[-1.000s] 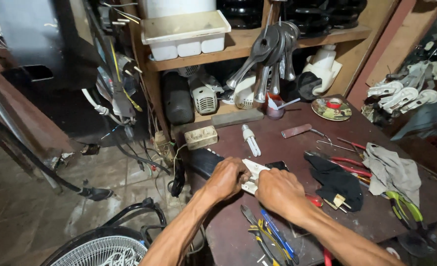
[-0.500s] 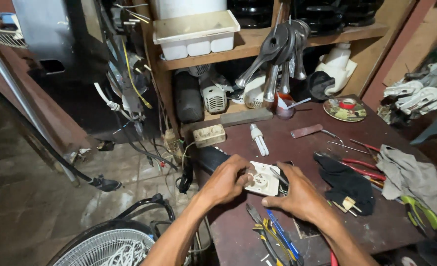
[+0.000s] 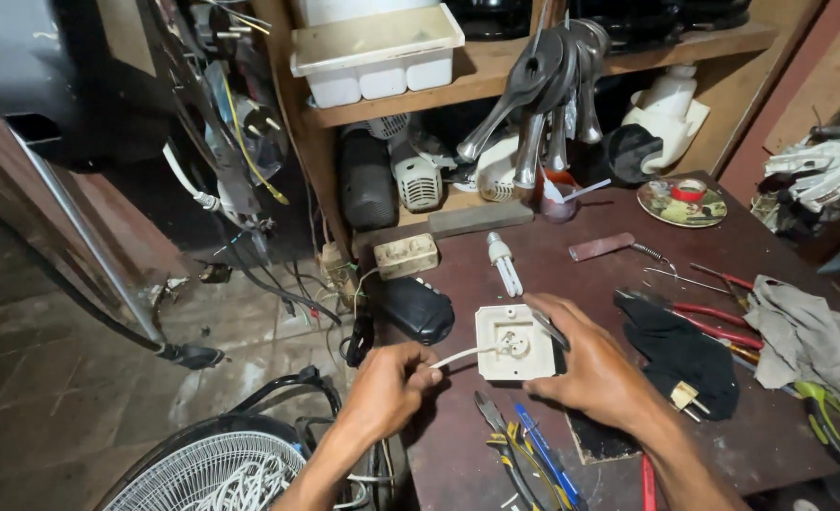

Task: Wiring an electrical wall socket and a plug on a workbench using manual tools.

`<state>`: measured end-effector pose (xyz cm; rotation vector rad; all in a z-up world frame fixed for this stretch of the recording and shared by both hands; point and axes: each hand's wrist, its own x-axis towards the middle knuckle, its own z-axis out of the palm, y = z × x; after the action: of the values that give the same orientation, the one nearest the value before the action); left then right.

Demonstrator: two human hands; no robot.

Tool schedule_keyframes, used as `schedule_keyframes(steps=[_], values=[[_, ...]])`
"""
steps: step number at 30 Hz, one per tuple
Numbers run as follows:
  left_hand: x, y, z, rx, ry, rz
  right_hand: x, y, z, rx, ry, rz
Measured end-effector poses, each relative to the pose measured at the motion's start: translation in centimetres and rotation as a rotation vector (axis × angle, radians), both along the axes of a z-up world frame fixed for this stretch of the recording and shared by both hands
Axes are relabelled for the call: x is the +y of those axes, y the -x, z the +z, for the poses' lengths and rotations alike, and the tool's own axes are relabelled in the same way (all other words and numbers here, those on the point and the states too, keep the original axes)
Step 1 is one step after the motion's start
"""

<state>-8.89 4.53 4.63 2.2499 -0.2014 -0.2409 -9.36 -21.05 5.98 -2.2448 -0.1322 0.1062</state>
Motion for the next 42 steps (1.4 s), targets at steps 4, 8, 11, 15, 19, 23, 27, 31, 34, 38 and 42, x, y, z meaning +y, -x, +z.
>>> schedule_keyframes(steps=[4, 8, 11, 15, 19, 23, 27, 31, 34, 38, 42], values=[[0.0, 0.7, 0.6, -0.084, 0.005, -0.007, -0.7, 0.2, -0.9, -0.089, 0.054, 0.035], [0.0, 0.6, -0.4, 0.002, -0.03, -0.016, -1.0, -0.1, -2.2, -0.043, -0.117, 0.099], [-0.7, 0.8, -0.5, 0.07, -0.049, -0.03, -0.8, -0.2, -2.6, -0.006, -0.009, 0.11], [-1.6, 1.1, -0.6, -0.026, -0.042, -0.116, -0.4, 0.0, -2.6, 0.063, -0.007, 0.12], [-1.1, 0.4, -2.0, -0.082, -0.059, -0.12, -0.3, 0.9, -0.3, 0.199, 0.09, -0.143], [0.1, -0.7, -2.6, -0.331, 0.154, 0.01, -3.9, -1.5, -6.1, 0.013, 0.24, -0.28], [0.8, -0.5, -1.0, -0.367, 0.392, 0.306, -4.6, -2.8, -9.1, -0.045, 0.422, -0.202], [1.0, 0.4, -0.2, -0.446, 0.427, 0.305, -3.9, -1.8, -7.4, -0.202, 0.371, -0.213], [1.2, 0.5, -0.9, -0.464, 0.371, 0.223, -4.8, -1.7, -7.9, -0.353, 0.225, -0.168], [0.9, 1.4, -0.9, -0.602, 0.323, 0.263, -5.0, 0.4, -5.3, -0.494, 0.253, -0.218], [1.0, 2.2, -1.9, -0.773, 0.353, 0.155, -5.6, 4.1, -3.7, -0.499, 0.261, -0.442]])
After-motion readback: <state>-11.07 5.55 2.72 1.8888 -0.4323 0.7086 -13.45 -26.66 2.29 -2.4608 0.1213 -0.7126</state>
